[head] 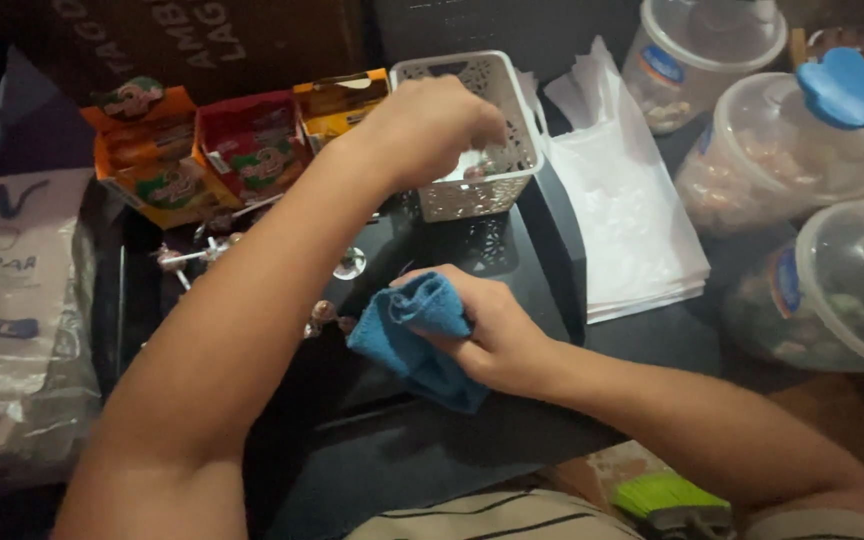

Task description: The person is cleaning individual lollipops by wiping them with a blue cloth and then organizing them into a white plastic basket.

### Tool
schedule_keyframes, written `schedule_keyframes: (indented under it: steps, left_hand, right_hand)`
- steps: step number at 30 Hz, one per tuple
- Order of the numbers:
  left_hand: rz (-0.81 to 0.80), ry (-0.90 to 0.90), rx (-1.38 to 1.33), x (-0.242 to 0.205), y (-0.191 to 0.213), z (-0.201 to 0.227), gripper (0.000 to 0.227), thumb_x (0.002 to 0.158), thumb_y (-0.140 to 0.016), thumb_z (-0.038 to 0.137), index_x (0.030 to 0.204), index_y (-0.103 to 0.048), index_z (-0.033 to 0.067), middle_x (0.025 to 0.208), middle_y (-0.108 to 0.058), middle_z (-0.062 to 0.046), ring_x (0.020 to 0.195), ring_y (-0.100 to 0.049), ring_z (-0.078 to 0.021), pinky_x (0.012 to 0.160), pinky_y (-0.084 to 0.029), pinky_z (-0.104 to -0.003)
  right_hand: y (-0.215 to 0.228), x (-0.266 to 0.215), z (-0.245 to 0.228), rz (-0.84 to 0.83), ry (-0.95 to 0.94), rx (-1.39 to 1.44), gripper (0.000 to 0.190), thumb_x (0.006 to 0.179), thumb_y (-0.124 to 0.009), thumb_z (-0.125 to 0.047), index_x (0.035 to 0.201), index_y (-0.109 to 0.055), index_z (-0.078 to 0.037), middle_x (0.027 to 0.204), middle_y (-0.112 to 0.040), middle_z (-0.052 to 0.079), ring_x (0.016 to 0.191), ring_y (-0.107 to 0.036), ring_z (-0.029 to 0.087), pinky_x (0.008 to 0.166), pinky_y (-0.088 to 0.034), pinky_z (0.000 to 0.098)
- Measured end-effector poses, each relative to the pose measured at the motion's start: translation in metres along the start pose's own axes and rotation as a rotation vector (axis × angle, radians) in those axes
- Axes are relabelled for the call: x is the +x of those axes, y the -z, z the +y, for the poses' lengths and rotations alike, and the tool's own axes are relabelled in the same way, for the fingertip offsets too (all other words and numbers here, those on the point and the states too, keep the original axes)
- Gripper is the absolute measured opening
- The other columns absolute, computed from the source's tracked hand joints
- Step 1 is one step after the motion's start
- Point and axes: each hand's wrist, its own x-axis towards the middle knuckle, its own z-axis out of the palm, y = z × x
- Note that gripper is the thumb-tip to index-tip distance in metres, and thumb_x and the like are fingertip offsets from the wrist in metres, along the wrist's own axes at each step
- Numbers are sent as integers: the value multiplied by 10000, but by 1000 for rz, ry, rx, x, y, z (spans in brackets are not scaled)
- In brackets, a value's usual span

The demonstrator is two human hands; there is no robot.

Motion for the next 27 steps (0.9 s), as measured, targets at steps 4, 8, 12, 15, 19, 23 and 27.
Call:
schedule_keyframes:
  steps: [4,8,12,15,19,23,27]
  left_hand:
    - [347,11,97,-58,25,-6,226,722,-575,99,863,-686,237,859,-699,5,763,-652,-336,462,-430,-502]
    - [125,390,229,-114,24,-8,139,745,-588,171,784,-691,258,771,-668,-108,706,-631,-420,546,-457,-537]
    - [211,339,483,-133,-37,-25,110,733,-633,173,629,-648,206,580,-566,22,608,-639,-233,534,-511,-351]
    - [355,303,470,-138,-64,-28,135,738,-646,188,609,-606,196,649,-548,23,608,-599,-208,520,-479,-334]
    - [357,318,478,-135,-66,-27,218,788,-655,179,596,-558,212,620,-512,72,613,-598,-151,529,-431,-263]
    - [434,341,-138,-136,-9,8,112,858,-650,215,771,-626,150,718,-597,-14,709,-643,-249,584,-509,-362]
    - [402,463,-1405,-128,4,49,83,825,-664,113,804,-661,32,659,-682,-75,605,-688,-143,558,-592,-257]
  right_hand:
    - [4,-1,2,-1,55,-76,316,855,-470,-102,1154,-563,-58,1157,-630,107,1075,-628,258,955,-456,349]
    - [6,-1,1,127,23,-229,380,777,-522,-49,1153,-573,-44,1140,-645,133,1077,-635,275,953,-465,344]
    - [1,7,-9,342,42,-252,358,854,-555,-18,1210,-560,17,1085,-642,209,1063,-605,393,905,-471,492]
    - [-2,7,-6,372,57,-246,351,874,-570,-16,1220,-544,30,1090,-635,218,1071,-599,397,909,-463,501]
    - [-1,5,2,360,64,-253,357,881,-584,-70,1227,-542,8,1093,-630,175,1040,-622,358,921,-461,462]
    - [2,1,6,437,175,-262,484,954,-487,-320,1308,-424,3,1190,-483,192,1120,-497,320,1009,-357,447]
    - [-5,1,12,506,257,-267,709,929,-404,-585,1343,-352,-12,1274,-383,148,1239,-358,207,1096,-261,398]
